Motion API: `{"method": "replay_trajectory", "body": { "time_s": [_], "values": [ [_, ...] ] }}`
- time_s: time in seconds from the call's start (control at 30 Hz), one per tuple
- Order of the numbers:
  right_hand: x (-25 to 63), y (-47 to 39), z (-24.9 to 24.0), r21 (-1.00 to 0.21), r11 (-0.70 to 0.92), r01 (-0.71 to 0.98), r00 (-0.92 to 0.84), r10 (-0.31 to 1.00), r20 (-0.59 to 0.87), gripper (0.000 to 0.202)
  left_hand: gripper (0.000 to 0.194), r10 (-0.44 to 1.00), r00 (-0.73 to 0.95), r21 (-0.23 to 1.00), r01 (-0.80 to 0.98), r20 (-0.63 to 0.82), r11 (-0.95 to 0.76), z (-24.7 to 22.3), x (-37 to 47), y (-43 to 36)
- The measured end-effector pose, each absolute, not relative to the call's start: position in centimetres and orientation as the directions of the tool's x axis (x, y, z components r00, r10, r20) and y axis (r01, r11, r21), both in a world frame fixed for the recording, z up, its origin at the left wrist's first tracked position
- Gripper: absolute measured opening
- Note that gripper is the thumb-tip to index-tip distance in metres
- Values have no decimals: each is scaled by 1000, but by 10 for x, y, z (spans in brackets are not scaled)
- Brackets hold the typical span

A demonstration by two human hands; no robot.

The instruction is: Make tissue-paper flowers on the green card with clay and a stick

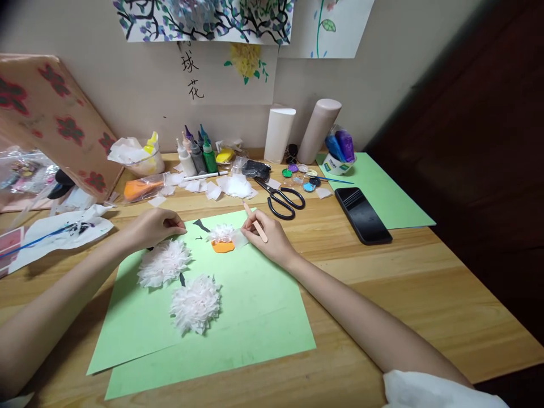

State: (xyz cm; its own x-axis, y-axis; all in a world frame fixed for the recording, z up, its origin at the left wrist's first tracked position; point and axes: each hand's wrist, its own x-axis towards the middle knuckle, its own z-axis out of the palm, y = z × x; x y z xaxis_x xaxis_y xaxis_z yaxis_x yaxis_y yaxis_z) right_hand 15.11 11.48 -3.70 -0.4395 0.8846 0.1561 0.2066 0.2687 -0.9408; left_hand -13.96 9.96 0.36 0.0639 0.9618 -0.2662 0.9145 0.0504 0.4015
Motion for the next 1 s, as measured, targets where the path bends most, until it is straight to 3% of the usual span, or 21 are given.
{"method": "replay_trajectory", "body": {
  "time_s": [0.2,0.3,0.4,0.57,1.0],
  "values": [
    [149,113,-35,-972,223,79,-316,930,187,21,22,962,56,388,920,-269,55,6,-138,99],
    [152,110,-33,-959,281,-28,-198,939,281,32,22,963,62,385,922,-264,46,7,-136,98],
    [157,106,-33,-939,344,-19,-141,929,343,42,22,960,62,373,927,-273,47,8,-136,99],
    [160,100,-36,-943,325,78,-240,924,299,57,24,959,78,402,915,-274,41,7,-137,100],
    [157,100,-37,-935,338,108,-372,886,277,55,22,955,74,394,918,-289,49,7,-137,100]
  ]
}}
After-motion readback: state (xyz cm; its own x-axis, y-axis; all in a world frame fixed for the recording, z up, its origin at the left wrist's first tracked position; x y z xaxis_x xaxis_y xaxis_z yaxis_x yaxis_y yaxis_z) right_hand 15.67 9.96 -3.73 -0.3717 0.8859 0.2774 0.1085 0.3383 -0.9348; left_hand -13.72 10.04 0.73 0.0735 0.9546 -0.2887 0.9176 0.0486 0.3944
